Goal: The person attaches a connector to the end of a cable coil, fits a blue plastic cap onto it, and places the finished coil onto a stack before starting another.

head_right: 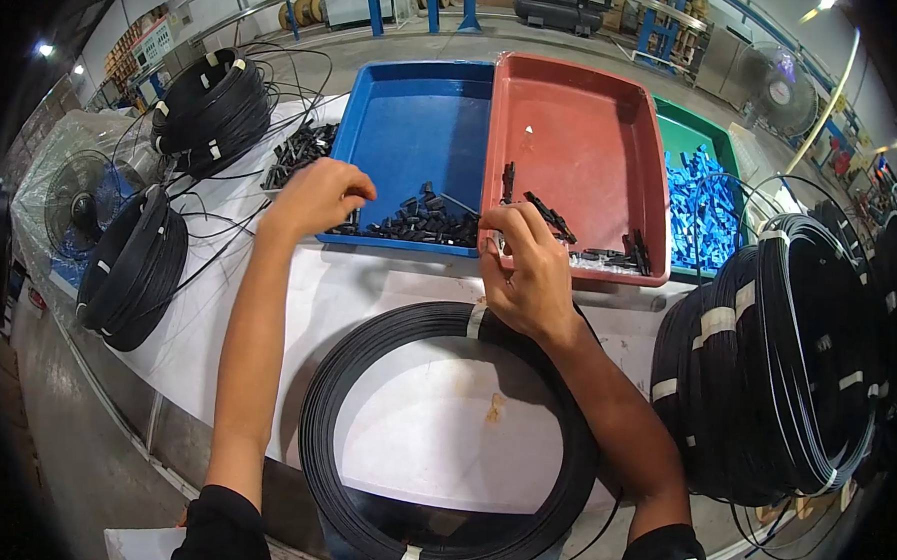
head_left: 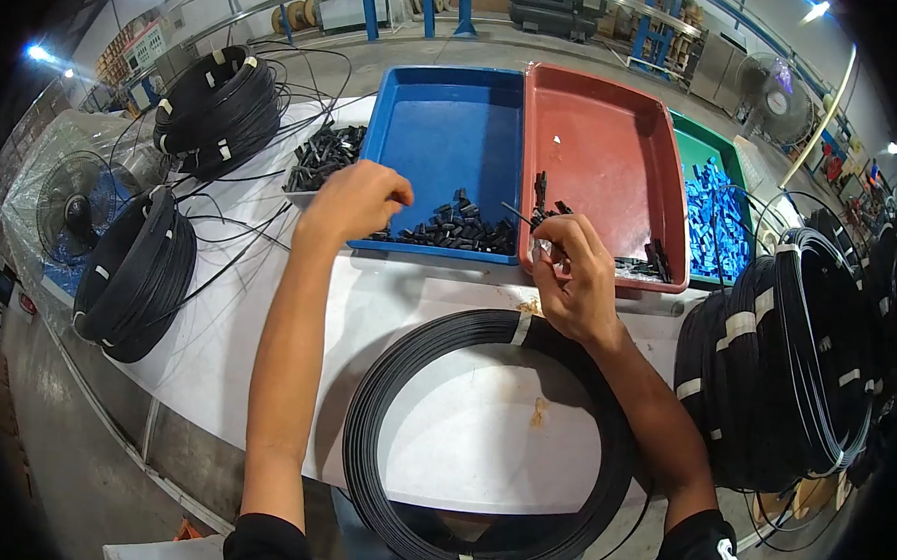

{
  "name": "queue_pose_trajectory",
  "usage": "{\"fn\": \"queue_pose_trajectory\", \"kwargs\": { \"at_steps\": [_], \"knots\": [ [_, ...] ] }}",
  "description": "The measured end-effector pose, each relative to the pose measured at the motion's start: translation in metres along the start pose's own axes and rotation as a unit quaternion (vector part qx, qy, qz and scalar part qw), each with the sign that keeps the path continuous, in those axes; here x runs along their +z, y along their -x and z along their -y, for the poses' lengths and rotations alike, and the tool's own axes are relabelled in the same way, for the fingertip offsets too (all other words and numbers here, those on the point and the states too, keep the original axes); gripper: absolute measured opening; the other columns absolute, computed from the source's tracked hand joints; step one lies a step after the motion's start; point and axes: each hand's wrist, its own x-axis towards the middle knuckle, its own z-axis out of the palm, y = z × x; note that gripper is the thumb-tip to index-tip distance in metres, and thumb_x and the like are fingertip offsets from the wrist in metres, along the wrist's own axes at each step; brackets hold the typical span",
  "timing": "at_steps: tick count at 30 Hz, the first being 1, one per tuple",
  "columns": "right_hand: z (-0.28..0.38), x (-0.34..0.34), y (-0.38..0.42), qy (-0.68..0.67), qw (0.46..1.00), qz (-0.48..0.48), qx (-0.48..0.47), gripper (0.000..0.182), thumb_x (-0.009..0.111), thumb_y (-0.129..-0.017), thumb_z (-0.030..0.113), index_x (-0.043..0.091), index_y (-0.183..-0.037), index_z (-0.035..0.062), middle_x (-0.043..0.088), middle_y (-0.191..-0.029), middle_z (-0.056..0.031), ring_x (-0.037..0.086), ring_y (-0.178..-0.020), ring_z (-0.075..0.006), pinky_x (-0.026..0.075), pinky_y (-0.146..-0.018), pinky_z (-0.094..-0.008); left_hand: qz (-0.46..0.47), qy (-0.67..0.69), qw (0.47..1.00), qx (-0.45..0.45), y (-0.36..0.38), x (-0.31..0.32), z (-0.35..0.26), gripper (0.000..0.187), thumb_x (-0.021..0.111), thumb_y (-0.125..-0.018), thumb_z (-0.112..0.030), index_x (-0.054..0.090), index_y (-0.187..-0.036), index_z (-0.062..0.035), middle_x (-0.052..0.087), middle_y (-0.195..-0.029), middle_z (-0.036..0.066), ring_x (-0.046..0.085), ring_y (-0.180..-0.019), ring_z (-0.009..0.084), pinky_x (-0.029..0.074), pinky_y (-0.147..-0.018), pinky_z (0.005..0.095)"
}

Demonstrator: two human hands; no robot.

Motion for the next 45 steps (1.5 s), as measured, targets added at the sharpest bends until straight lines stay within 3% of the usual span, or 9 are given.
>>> {"fn": "queue_pose_trajectory", "kwargs": {
  "at_steps": [5, 11, 16, 20, 24, 26, 27, 30, 45],
  "knots": [
    [0.002, 0.001, -0.001, -0.01, 1.0, -0.008, 0.014, 0.022, 0.065, -0.085, -0.001, 0.06, -0.107, 0.0045, 0.061, -0.096, -0.0133, 0.064, -0.075, -0.031, 0.051, -0.064, -0.0388, -0.052, -0.014, 0.983, 0.174, -0.013, 0.043, -0.007, 0.018, 0.073, -0.081, -0.016, 0.073, -0.095, -0.0054, 0.071, -0.095, 0.01, 0.065, -0.095, 0.0316, 0.05, -0.087, 0.0413],
    [-0.001, 0.003, -0.001, 0.01, 1.0, -0.001, -0.008, 0.019, 0.066, -0.087, 0.0, 0.061, -0.105, 0.0051, 0.061, -0.094, -0.0116, 0.063, -0.076, -0.0313, 0.05, -0.064, -0.0401, -0.05, 0.031, 0.993, 0.104, -0.014, 0.048, -0.01, 0.018, 0.072, -0.083, -0.012, 0.07, -0.1, -0.0048, 0.07, -0.092, 0.011, 0.064, -0.092, 0.0318, 0.05, -0.084, 0.0421],
    [-0.003, 0.006, 0.001, -0.05, 0.998, 0.018, 0.037, 0.013, 0.062, -0.091, 0.001, 0.056, -0.102, 0.0028, 0.06, -0.093, -0.0136, 0.062, -0.078, -0.0343, 0.051, -0.068, -0.0417, -0.063, 0.031, 0.987, 0.141, -0.013, 0.048, -0.002, 0.02, 0.067, -0.085, -0.002, 0.067, -0.105, -0.0049, 0.068, -0.092, 0.014, 0.064, -0.089, 0.0312, 0.05, -0.082, 0.0412],
    [0.0, 0.002, 0.002, -0.031, 0.996, 0.048, 0.073, 0.011, 0.06, -0.093, 0.002, 0.055, -0.103, 0.0034, 0.061, -0.096, -0.0139, 0.064, -0.081, -0.0362, 0.051, -0.07, -0.0436, -0.07, 0.17, 0.979, 0.092, -0.012, 0.038, -0.002, 0.026, 0.059, -0.086, 0.009, 0.067, -0.106, -0.0032, 0.062, -0.09, 0.011, 0.06, -0.082, 0.0219, 0.049, -0.076, 0.0315],
    [0.001, 0.002, 0.002, -0.016, 0.998, 0.037, 0.04, 0.015, 0.061, -0.092, 0.003, 0.057, -0.107, 0.0056, 0.065, -0.094, -0.0126, 0.066, -0.08, -0.0355, 0.051, -0.066, -0.0434, -0.115, 0.339, 0.926, 0.123, -0.019, 0.037, -0.007, 0.017, 0.059, -0.094, 0.001, 0.066, -0.109, -0.001, 0.062, -0.089, 0.004, 0.06, -0.08, 0.0135, 0.05, -0.072, 0.0282],
    [0.004, 0.0, 0.0, -0.006, 0.999, 0.018, 0.029, 0.014, 0.064, -0.09, 0.004, 0.06, -0.103, 0.0066, 0.066, -0.091, -0.0112, 0.066, -0.074, -0.033, 0.051, -0.063, -0.0416, -0.111, 0.648, 0.744, 0.12, -0.024, 0.047, -0.013, 0.018, 0.063, -0.097, -0.016, 0.067, -0.106, -0.0001, 0.064, -0.087, 0.005, 0.06, -0.079, 0.0122, 0.049, -0.071, 0.0253],
    [0.007, -0.002, -0.001, 0.002, 0.999, 0.012, 0.035, 0.012, 0.066, -0.089, 0.005, 0.061, -0.1, 0.0073, 0.066, -0.088, -0.0099, 0.066, -0.071, -0.0311, 0.05, -0.061, -0.0402, -0.106, 0.662, 0.732, 0.124, -0.023, 0.045, -0.02, 0.031, 0.063, -0.096, -0.029, 0.066, -0.107, -0.0003, 0.066, -0.086, 0.006, 0.06, -0.077, 0.0116, 0.048, -0.071, 0.0236],
    [0.001, 0.001, -0.002, 0.021, 0.999, -0.032, 0.014, 0.01, 0.071, -0.086, 0.009, 0.064, -0.094, 0.0093, 0.065, -0.081, -0.0065, 0.065, -0.064, -0.0264, 0.049, -0.055, -0.0365, -0.073, 0.698, 0.703, 0.114, -0.017, 0.046, -0.038, 0.034, 0.06, -0.097, -0.032, 0.063, -0.109, 0.0, 0.065, -0.085, 0.006, 0.059, -0.076, 0.0116, 0.048, -0.071, 0.0239],
    [0.003, 0.001, -0.003, 0.003, 0.997, -0.077, -0.023, 0.011, 0.069, -0.089, 0.009, 0.067, -0.1, 0.0109, 0.068, -0.077, -0.0069, 0.062, -0.056, -0.026, 0.046, -0.048, -0.0356, -0.054, 0.64, 0.76, 0.098, 0.011, 0.042, -0.072, 0.02, 0.069, -0.093, -0.014, 0.06, -0.108, -0.0034, 0.066, -0.098, 0.007, 0.067, -0.083, 0.0147, 0.055, -0.074, 0.0265]
  ]
}}
